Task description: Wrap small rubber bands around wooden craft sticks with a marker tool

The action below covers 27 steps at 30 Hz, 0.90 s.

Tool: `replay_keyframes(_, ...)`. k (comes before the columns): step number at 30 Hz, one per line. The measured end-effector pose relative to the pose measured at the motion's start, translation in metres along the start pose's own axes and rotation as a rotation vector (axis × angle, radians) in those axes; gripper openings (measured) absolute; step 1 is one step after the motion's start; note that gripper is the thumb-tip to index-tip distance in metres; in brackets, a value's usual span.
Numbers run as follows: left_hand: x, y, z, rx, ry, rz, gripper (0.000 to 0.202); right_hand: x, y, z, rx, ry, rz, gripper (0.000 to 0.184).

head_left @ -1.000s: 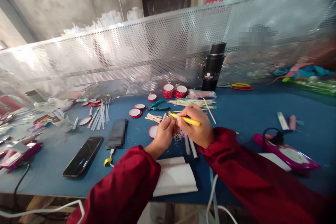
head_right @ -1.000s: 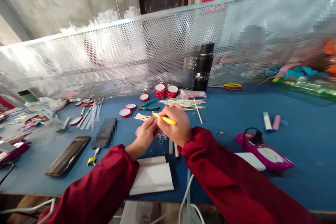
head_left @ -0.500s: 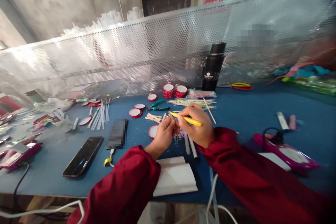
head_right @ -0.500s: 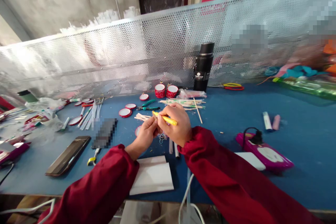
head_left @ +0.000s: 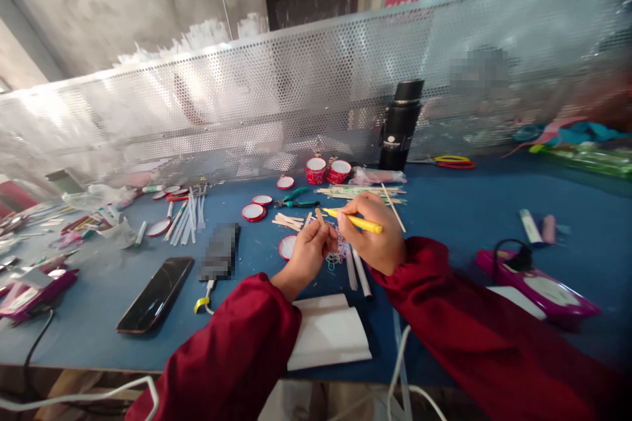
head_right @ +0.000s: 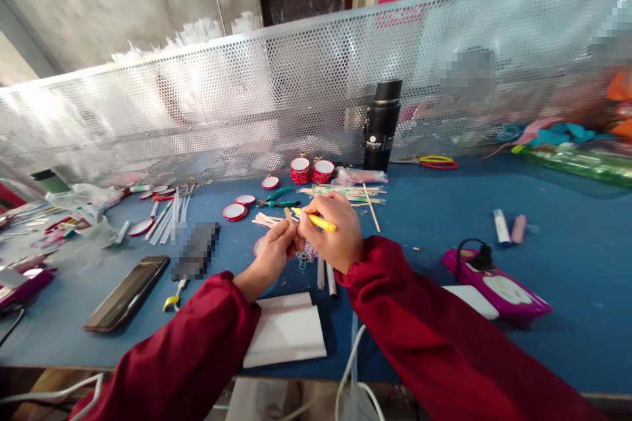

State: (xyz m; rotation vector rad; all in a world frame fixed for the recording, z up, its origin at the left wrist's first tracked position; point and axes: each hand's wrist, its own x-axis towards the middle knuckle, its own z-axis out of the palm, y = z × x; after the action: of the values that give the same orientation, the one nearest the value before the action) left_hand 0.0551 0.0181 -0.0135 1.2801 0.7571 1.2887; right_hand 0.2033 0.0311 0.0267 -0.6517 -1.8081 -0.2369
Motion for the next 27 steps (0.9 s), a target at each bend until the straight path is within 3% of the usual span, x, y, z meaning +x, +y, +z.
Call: replay_keyframes(27, -0.0028, 0.0022, 0.0011, -0.064, -0.052, -0.011, 0.05, 0.0006, -0.002, 0.0015, 0.011, -0.004, 0.02, 0.014)
